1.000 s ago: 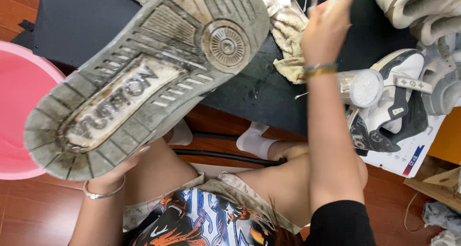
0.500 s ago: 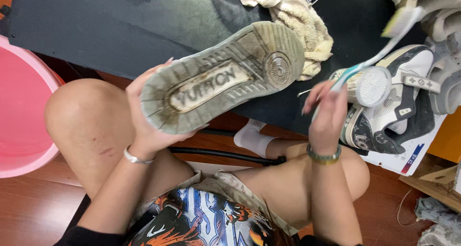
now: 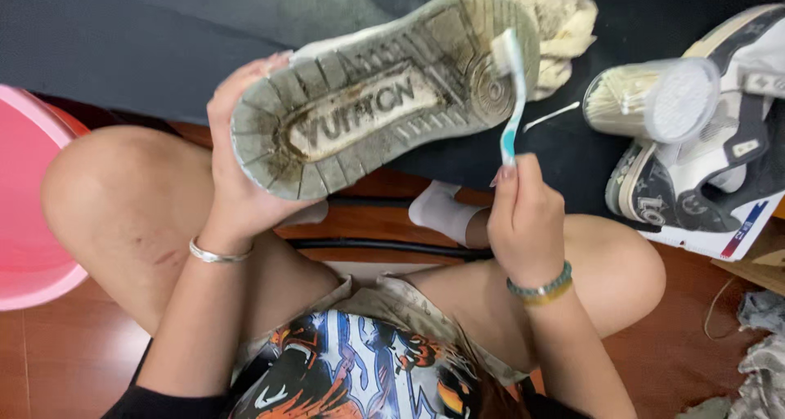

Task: The person scrubs a white and grey sneaker using a toothbrush and wipes it with a cloth. They clean the upper mesh, the side panels, and the sole, turning the shoe over to reach different areas.

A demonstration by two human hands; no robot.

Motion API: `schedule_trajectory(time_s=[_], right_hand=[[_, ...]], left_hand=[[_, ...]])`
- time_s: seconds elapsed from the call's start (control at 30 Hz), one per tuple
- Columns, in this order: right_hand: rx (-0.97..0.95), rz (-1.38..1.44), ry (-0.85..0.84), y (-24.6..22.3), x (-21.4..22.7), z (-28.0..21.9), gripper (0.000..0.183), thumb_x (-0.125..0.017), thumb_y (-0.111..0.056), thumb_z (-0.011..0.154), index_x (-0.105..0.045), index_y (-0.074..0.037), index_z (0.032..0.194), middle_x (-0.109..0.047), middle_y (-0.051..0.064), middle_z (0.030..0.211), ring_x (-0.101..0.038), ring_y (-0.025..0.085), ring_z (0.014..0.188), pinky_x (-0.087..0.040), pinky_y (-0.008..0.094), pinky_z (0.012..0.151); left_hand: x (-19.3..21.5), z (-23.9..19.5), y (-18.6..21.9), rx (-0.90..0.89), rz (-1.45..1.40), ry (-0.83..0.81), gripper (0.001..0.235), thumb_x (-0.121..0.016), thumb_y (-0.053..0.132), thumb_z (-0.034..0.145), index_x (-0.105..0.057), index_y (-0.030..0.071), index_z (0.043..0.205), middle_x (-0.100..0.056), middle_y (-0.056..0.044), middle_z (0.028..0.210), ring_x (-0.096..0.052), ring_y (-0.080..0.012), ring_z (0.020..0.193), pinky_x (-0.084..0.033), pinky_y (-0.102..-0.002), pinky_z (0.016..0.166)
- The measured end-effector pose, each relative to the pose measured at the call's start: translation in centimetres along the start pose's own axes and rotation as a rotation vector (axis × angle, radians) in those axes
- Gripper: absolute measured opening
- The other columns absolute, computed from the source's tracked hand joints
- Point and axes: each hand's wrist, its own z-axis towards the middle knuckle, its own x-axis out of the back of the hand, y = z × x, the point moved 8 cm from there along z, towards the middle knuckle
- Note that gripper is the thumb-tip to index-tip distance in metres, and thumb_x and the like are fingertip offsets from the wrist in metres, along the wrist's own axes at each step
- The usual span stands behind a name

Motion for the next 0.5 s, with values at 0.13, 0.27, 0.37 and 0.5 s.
schedule_trajectory(time_s=[0.13, 0.27, 0.37, 0.5], right_hand=[[-0.018, -0.155, -0.084, -1.5, -3.4, -2.0, 0.015, -0.052, -0.015, 0.103, -0.053, -0.003, 0.095, -0.059, 0.022, 0.062, -0.062, 0.044, 0.058, -0.045, 0.055, 0.052], [0.017, -0.170, -0.119, -1.7, -2.9, -1.6, 0.014, -0.052, -0.015, 0.101, -0.054, -0.004, 0.092, -0.060, 0.021, 0.060, -0.063, 0.043, 0.054, -0.047, 0.055, 0.051], [-0.033, -0.259, -0.011, -0.7, -0.7, 0.3, 0.023, -0.051, -0.015, 0.111, -0.052, -0.003, 0.091, -0.059, 0.025, 0.064, -0.062, 0.045, 0.061, -0.046, 0.055, 0.054], [-0.046, -0.133, -0.073, -1.3, -0.9, 0.9, 0.026, -0.048, -0.017, 0.111, -0.054, -0.003, 0.091, -0.058, 0.024, 0.062, -0.062, 0.044, 0.059, -0.046, 0.054, 0.053]], left_hand=[[0.1, -0.6, -0.2, 0.056, -0.095, -0.032, 0.100, -0.100, 0.019, 0.081, -0.030, 0.012, 0.151, -0.042, -0.010, 0.156, -0.043, -0.0222, 0.145, -0.037, -0.037, 0.126], [0.1, -0.3, 0.3, 0.036, -0.062, -0.063, 0.103, -0.101, 0.013, 0.077, -0.031, 0.012, 0.152, -0.043, -0.012, 0.154, -0.045, -0.0237, 0.147, -0.038, -0.038, 0.125], [-0.1, 0.0, 0.5, 0.008, -0.024, -0.079, 0.103, -0.101, 0.012, 0.078, -0.030, 0.012, 0.153, -0.044, -0.010, 0.154, -0.047, -0.0192, 0.142, -0.042, -0.035, 0.123], [0.0, -0.2, 0.5, 0.026, -0.048, -0.113, 0.107, -0.101, 0.015, 0.079, -0.025, 0.012, 0.154, -0.042, -0.005, 0.152, -0.048, -0.0145, 0.138, -0.045, -0.033, 0.121]])
